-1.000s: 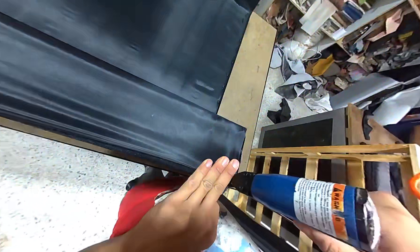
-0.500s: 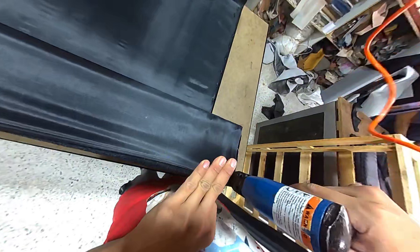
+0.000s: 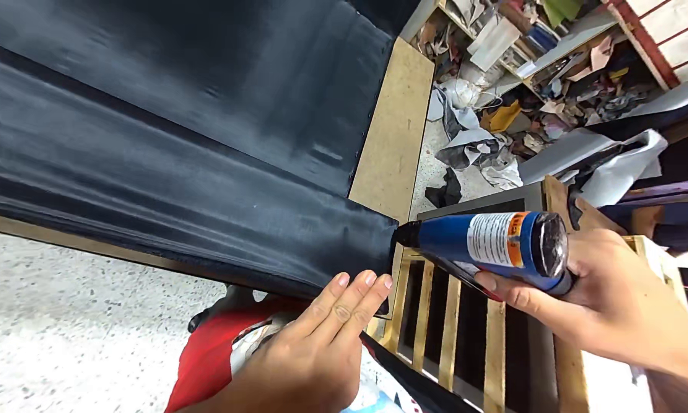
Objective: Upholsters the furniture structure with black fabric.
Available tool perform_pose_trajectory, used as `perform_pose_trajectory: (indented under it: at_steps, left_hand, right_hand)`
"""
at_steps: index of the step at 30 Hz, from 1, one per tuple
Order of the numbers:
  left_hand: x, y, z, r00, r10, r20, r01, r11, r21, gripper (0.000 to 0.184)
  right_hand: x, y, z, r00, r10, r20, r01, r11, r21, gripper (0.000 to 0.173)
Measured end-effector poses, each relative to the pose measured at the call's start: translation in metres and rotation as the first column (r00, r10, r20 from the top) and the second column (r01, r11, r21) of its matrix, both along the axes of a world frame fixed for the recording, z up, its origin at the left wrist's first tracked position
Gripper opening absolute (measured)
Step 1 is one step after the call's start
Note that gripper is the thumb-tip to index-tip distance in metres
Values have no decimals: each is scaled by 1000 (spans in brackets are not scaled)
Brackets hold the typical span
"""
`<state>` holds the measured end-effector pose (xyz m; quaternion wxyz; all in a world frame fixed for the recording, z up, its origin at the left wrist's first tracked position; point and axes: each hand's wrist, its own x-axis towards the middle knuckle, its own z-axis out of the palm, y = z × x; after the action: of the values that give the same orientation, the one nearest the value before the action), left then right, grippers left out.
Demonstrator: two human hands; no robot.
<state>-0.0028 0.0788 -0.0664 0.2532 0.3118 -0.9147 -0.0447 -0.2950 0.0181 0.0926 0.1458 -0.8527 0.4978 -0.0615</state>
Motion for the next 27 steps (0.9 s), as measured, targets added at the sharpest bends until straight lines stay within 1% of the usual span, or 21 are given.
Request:
perform_pose_trajectory:
  at_steps: [3,6,10,13,15,18,20,21,22,23,24,25,27]
  left_hand:
    - [1,1,1,1000,-2,11,1,1000,15,32]
    - [4,2,0,1000,2,-2,-2,1000,28,32]
    - [5,3,0,1000,11,-10,-11,999,37,32]
    - [8,2,-1,999,-7,-42,9,999,46,31]
    - [14,-2,-4,991,-68,-116,76,994,72,28]
    - [26,-7,-8,960,-184,-212,209,973,99,26]
    - [39,-13,-6,887,-250,-388,324,936,137,23]
    - [49,-17,-2,856,-247,-455,344,928,144,19]
    - [62,-21,4,869,-198,-453,287,948,136,20]
    - [77,-27,11,907,-130,-400,191,975,117,26]
    - [92,-35,21,948,-62,-314,100,989,106,31]
    - [108,-45,32,982,-11,-190,34,993,116,32]
    - [137,-71,48,1000,-18,-13,20,985,170,32]
  right_hand:
    - [0,-6,-1,1000,-27,13,27,1000,12,20]
    - [2,-7,-2,1000,-29,-10,29,999,28,20]
    - [2,0,4,1000,3,23,-4,999,36,20]
    - [5,7,5,998,60,11,-60,997,47,20]
    - [10,10,2,995,96,-3,-95,993,66,20]
    - [8,16,4,994,108,-16,-107,992,63,22]
    - [1,24,10,994,97,-49,-94,994,58,26]
    - [-3,29,14,995,78,-65,-73,995,73,28]
    - [-6,35,19,996,46,-77,-38,994,104,30]
    - [-8,43,22,996,-6,-87,18,990,138,32]
    - [-10,54,23,994,-76,-80,89,982,168,33]
    - [-10,64,21,986,-156,-61,164,970,179,35]
    - [-3,81,17,948,-317,6,308,926,216,38]
